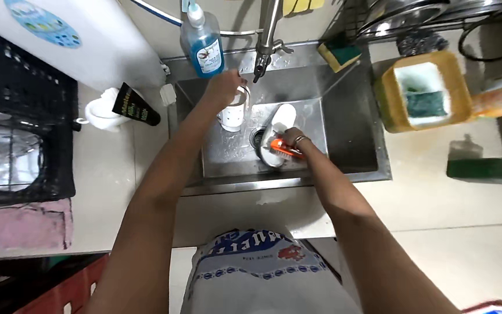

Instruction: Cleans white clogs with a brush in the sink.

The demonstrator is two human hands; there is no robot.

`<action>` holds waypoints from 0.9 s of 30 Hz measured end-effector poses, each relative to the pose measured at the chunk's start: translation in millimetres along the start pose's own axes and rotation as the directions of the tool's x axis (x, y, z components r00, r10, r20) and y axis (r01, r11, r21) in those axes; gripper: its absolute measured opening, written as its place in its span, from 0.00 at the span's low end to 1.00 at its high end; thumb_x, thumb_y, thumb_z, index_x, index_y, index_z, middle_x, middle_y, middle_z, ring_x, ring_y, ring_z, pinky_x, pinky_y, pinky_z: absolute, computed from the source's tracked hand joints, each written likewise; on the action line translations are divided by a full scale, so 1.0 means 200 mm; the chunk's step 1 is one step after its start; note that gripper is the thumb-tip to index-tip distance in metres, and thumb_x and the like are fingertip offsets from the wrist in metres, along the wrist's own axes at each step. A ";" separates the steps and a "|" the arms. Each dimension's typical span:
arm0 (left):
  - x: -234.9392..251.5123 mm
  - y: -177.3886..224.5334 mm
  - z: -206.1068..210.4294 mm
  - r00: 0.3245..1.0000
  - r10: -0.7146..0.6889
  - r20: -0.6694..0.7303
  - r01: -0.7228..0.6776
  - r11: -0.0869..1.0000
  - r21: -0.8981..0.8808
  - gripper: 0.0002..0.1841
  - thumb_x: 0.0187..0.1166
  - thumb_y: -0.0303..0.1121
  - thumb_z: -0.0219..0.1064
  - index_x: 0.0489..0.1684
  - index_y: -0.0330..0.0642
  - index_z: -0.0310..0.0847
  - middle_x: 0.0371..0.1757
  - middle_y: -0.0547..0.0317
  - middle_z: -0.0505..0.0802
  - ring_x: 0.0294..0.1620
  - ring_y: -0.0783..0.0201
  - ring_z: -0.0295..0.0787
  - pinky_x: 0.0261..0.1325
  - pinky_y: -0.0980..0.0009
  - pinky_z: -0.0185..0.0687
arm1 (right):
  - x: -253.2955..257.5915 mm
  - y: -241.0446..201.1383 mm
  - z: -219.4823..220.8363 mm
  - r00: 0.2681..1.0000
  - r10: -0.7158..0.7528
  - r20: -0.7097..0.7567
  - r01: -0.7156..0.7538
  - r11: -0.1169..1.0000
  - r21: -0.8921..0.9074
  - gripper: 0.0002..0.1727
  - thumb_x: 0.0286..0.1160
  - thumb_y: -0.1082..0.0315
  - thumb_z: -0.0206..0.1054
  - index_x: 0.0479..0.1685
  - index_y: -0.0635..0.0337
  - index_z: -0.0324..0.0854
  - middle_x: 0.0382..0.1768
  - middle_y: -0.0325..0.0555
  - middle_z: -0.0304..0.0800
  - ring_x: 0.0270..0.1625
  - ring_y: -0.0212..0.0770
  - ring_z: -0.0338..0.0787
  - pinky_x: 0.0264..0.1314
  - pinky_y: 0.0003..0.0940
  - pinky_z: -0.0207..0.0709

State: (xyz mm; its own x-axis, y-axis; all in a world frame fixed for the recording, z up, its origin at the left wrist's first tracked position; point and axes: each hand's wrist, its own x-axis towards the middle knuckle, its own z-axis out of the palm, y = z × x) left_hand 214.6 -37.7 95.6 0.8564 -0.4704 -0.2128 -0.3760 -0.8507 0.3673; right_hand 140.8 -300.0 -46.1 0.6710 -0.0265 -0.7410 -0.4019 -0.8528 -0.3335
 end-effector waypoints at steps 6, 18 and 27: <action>-0.13 -0.25 -0.07 0.966 -0.099 -0.240 0.091 0.995 -0.043 0.19 0.83 0.24 0.64 0.72 0.42 0.85 0.69 0.34 0.86 0.72 0.37 0.83 0.77 0.42 0.74 | 0.09 -0.24 0.24 0.994 -0.071 0.083 0.030 0.910 0.414 0.31 0.95 0.46 0.46 0.63 0.66 0.82 0.37 0.51 0.87 0.27 0.38 0.78 0.33 0.38 0.76; -0.18 -0.49 0.07 0.823 -0.304 -0.479 0.292 0.951 -0.102 0.19 0.87 0.24 0.56 0.73 0.39 0.81 0.75 0.36 0.82 0.73 0.37 0.82 0.73 0.43 0.78 | 0.04 -0.46 0.20 0.989 -0.142 -0.032 0.140 0.866 0.480 0.29 0.86 0.48 0.64 0.66 0.69 0.80 0.45 0.55 0.89 0.38 0.42 0.86 0.47 0.43 0.83; -0.24 -0.04 0.73 0.951 -0.305 -0.058 0.286 0.933 -0.220 0.40 0.76 0.47 0.76 0.85 0.35 0.67 0.77 0.26 0.78 0.79 0.28 0.73 0.76 0.34 0.71 | 0.28 -0.14 -0.18 0.872 0.138 -0.469 0.206 0.766 0.609 0.32 0.75 0.57 0.77 0.71 0.70 0.76 0.62 0.66 0.87 0.65 0.57 0.87 0.71 0.54 0.79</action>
State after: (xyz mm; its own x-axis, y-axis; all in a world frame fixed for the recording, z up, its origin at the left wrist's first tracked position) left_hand 123.9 -42.8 -28.3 0.9494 -0.1739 -0.2614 -0.0282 -0.8764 0.4807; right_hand 211.8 -296.6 -58.0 0.8220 -0.3857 -0.4189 -0.5490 -0.3413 -0.7630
